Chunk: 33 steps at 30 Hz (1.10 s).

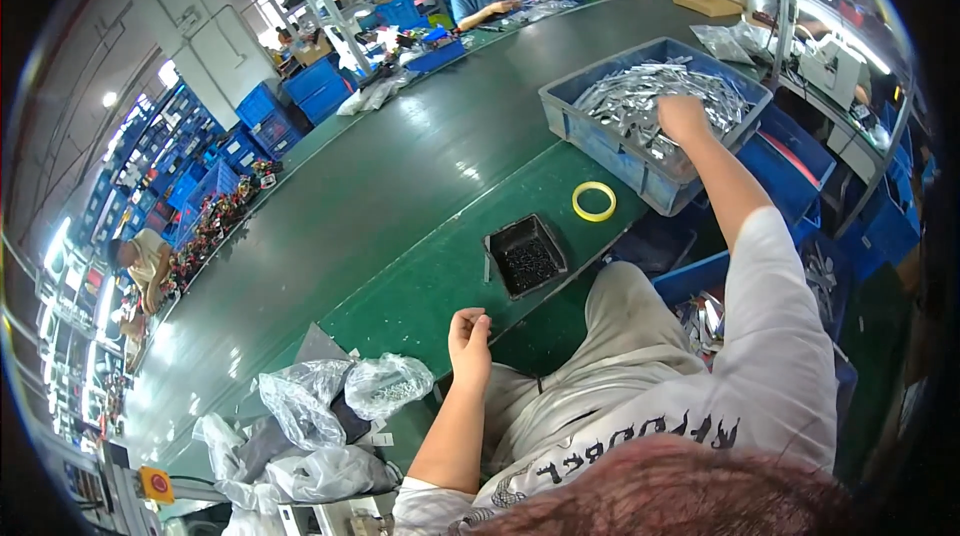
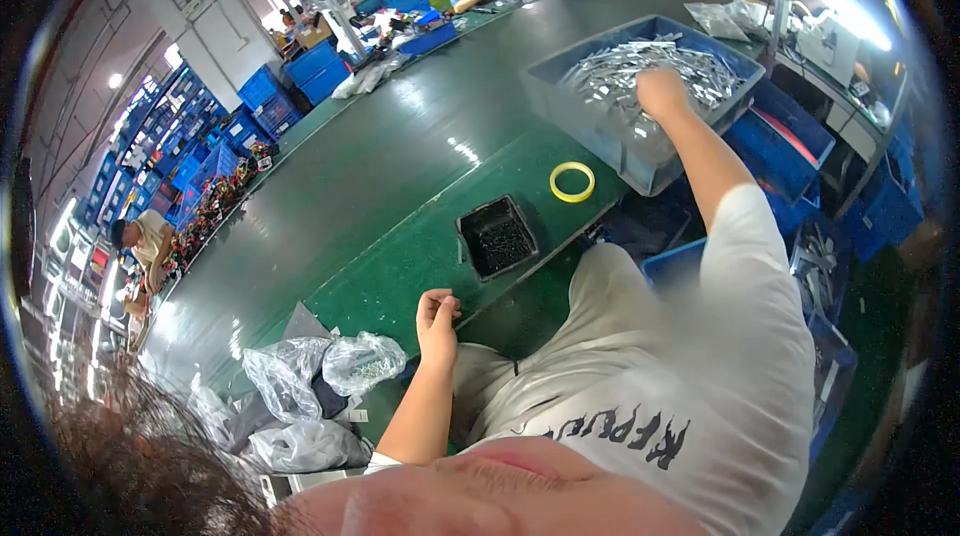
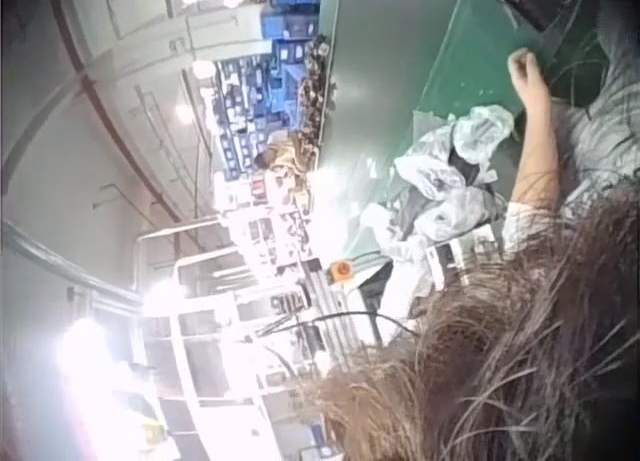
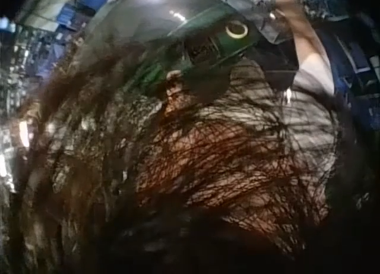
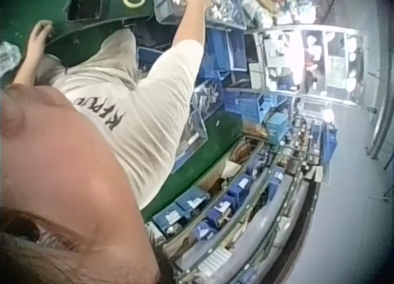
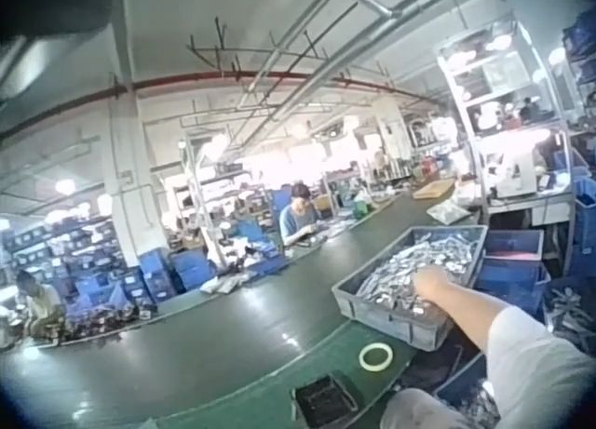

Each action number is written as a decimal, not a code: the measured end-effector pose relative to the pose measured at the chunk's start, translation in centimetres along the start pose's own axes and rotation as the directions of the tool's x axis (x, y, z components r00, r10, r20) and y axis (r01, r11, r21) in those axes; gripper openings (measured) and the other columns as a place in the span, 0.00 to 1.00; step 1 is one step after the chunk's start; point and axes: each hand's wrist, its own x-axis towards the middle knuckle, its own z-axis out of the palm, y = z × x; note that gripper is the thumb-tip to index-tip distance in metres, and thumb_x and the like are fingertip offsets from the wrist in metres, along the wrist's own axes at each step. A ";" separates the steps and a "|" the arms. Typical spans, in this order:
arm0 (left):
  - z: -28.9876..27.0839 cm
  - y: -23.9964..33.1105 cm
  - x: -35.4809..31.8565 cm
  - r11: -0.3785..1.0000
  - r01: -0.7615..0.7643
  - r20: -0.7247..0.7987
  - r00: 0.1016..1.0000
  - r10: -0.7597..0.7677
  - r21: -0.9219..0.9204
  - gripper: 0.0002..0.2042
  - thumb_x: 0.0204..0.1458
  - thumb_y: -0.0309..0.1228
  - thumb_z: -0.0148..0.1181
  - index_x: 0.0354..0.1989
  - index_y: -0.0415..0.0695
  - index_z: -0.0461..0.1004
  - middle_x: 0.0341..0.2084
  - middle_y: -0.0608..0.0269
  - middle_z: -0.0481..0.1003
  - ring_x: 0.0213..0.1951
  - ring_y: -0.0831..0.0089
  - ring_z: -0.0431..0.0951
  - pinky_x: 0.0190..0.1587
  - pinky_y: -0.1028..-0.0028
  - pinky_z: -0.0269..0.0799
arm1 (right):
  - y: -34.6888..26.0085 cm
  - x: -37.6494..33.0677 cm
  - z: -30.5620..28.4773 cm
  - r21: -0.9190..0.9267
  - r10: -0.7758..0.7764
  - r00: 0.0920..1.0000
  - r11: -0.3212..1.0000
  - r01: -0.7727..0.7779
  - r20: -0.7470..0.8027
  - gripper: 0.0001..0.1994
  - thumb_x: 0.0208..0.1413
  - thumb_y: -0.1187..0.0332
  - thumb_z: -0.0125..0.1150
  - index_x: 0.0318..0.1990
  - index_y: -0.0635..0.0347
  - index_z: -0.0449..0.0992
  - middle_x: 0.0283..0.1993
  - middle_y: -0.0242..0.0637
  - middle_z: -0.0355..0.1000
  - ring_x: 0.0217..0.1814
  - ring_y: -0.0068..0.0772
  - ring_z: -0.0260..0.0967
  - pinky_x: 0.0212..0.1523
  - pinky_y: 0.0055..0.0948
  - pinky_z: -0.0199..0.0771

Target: Manually applying yellow circular stickers or rings onto small manufactured components on a factory assembly line.

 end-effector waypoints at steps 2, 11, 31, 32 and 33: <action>-0.1 -0.6 -0.3 1.000 -0.028 0.035 0.999 0.028 0.013 0.05 0.58 0.24 0.55 0.41 0.41 0.72 0.30 0.69 0.72 0.33 0.82 0.70 0.38 0.80 0.65 | -1.7 -0.8 -3.8 0.207 0.040 0.941 0.978 0.033 -0.336 0.08 0.50 0.69 0.56 0.25 0.63 0.76 0.29 0.47 0.76 0.32 0.52 0.75 0.35 0.49 0.74; 3.8 3.8 -4.3 0.880 -0.372 0.388 0.888 0.245 0.297 0.40 0.42 0.24 0.67 0.67 0.42 0.54 0.61 0.54 0.57 0.62 0.60 0.61 0.60 0.59 0.63 | -14.3 -14.3 -17.4 0.705 -0.552 0.736 0.332 0.626 -0.393 0.04 0.42 0.66 0.63 0.23 0.53 0.76 0.23 0.35 0.72 0.25 0.44 0.71 0.25 0.42 0.69; 1.6 -0.2 -1.2 0.821 0.532 0.096 0.846 -0.524 -0.208 0.10 0.64 0.38 0.49 0.40 0.46 0.70 0.31 0.68 0.70 0.27 0.74 0.72 0.29 0.69 0.74 | -18.3 -12.8 -1.2 0.687 -0.227 0.973 0.703 0.187 -0.032 0.32 0.51 0.59 0.66 0.59 0.67 0.65 0.56 0.54 0.67 0.59 0.55 0.65 0.58 0.44 0.67; 1.3 -0.5 -1.0 0.812 0.552 0.088 0.833 -0.546 -0.190 0.09 0.62 0.38 0.51 0.39 0.46 0.70 0.30 0.69 0.69 0.26 0.76 0.71 0.29 0.69 0.74 | -18.6 -12.9 -1.0 0.685 -0.241 0.970 0.700 0.203 -0.041 0.32 0.51 0.59 0.66 0.59 0.67 0.65 0.56 0.54 0.67 0.59 0.55 0.65 0.58 0.44 0.67; 1.8 0.2 -1.1 0.817 0.547 0.069 0.836 -0.545 -0.182 0.08 0.60 0.37 0.55 0.38 0.46 0.70 0.27 0.70 0.68 0.23 0.78 0.68 0.26 0.71 0.73 | -18.7 -13.1 -0.5 0.685 -0.229 0.973 0.711 0.158 0.013 0.31 0.51 0.58 0.67 0.59 0.67 0.65 0.56 0.53 0.68 0.59 0.55 0.65 0.59 0.43 0.67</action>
